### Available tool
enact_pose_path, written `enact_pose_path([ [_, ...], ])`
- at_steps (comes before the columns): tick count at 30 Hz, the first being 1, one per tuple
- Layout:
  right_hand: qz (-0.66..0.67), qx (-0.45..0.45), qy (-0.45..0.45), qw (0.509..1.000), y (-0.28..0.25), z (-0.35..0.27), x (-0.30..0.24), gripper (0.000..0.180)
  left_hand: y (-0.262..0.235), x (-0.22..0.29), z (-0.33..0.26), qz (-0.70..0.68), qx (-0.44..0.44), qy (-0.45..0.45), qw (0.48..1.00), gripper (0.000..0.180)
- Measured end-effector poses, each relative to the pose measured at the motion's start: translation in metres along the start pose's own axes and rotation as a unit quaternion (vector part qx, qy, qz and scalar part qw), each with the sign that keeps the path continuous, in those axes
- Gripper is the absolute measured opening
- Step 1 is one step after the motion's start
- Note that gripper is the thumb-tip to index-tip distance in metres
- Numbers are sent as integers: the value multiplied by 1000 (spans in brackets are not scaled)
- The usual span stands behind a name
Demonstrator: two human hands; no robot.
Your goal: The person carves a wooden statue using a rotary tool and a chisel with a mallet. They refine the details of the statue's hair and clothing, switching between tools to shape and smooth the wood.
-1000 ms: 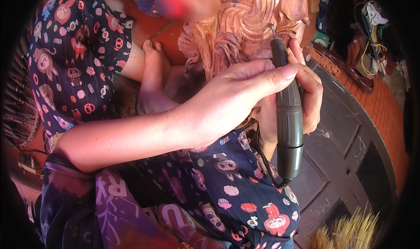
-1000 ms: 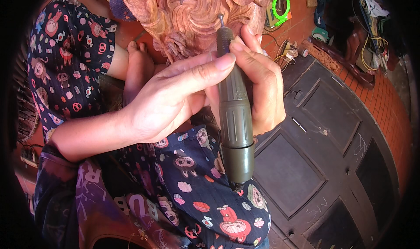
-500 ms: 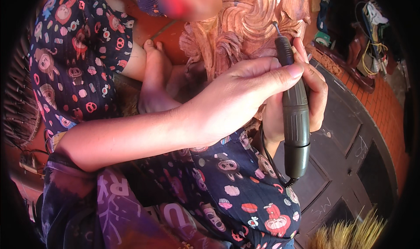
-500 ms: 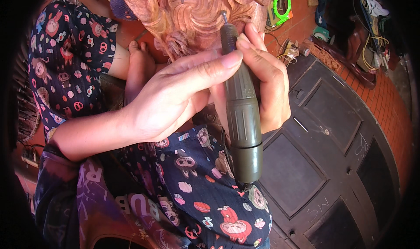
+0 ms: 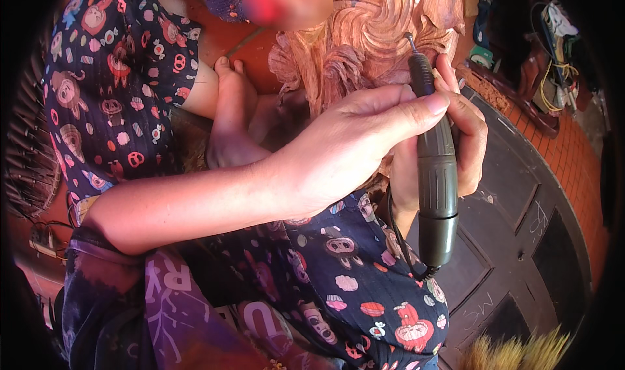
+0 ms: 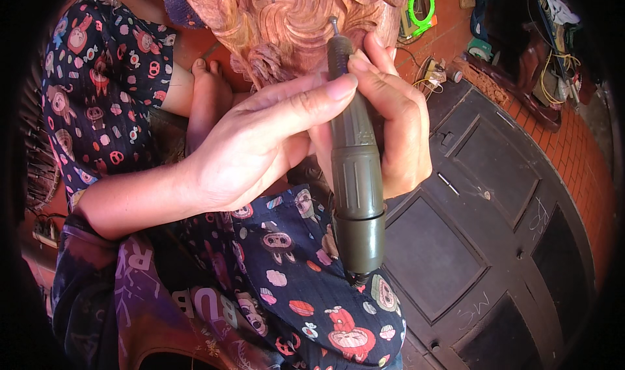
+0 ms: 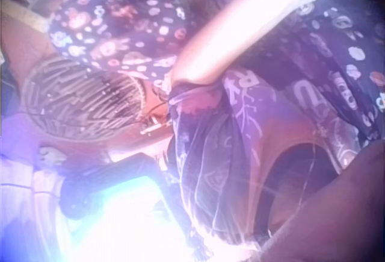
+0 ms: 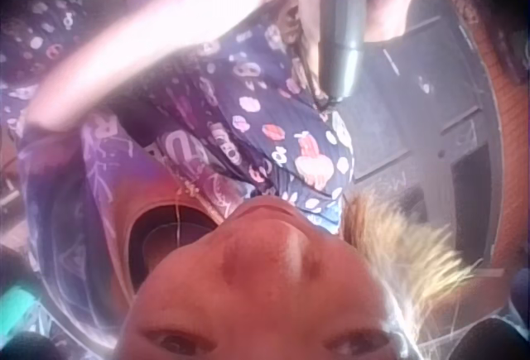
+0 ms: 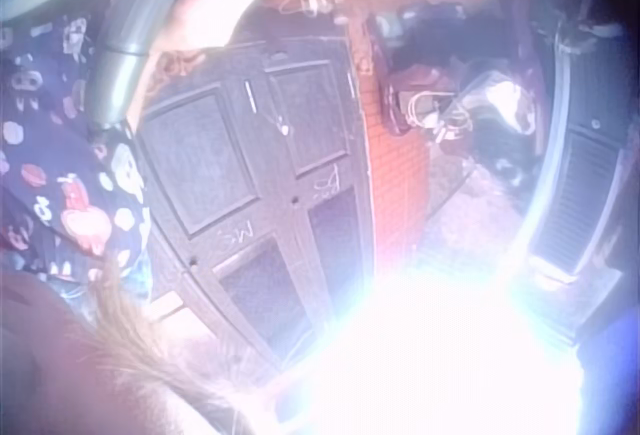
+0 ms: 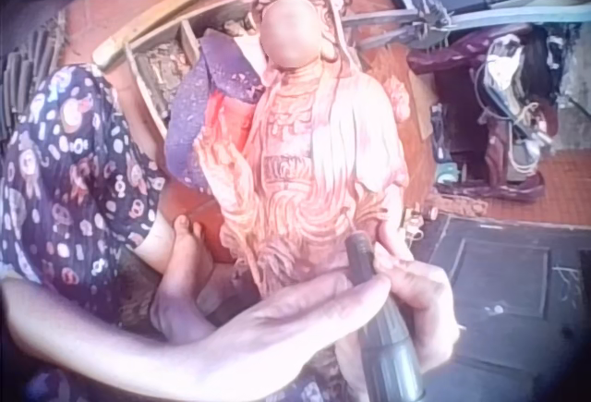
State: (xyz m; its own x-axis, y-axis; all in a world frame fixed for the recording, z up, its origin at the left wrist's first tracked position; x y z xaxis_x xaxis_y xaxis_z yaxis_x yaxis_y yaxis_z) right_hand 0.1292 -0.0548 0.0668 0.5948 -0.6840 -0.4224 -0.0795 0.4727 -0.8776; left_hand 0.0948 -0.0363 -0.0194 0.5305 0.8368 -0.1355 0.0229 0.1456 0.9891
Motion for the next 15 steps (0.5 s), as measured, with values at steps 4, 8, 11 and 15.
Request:
enact_pose_path([
  [4, -9, -2, -1, 1000, 1, -3, 0, 28, -3, 1, -2, 22, 6, 27, 999, 41],
  [8, -12, -3, -4, 1000, 0, -4, -2, 27, -3, -1, -3, 4, 15, 33, 999, 40],
  [11, -15, -5, -15, 1000, 1, -5, -1, 27, -5, -2, -5, 16, 26, 14, 999, 39],
  [15, -3, -17, -17, 1000, 3, -7, -1, 28, -5, -2, -7, 22, 12, 22, 999, 38],
])
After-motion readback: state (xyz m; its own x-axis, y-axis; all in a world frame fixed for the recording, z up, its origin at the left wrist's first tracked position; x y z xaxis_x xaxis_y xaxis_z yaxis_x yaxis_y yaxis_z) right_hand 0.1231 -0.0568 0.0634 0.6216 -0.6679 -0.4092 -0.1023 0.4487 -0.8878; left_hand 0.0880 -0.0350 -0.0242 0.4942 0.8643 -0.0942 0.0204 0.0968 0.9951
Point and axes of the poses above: each hand's wrist, its own z-axis towards the middle knuckle, its own y-axis out of the palm, x = y × z, the point moved 10 cm from there along z, towards the middle knuckle, and after that the axes turned 8 degrees about -x, right-handed, at the moved point
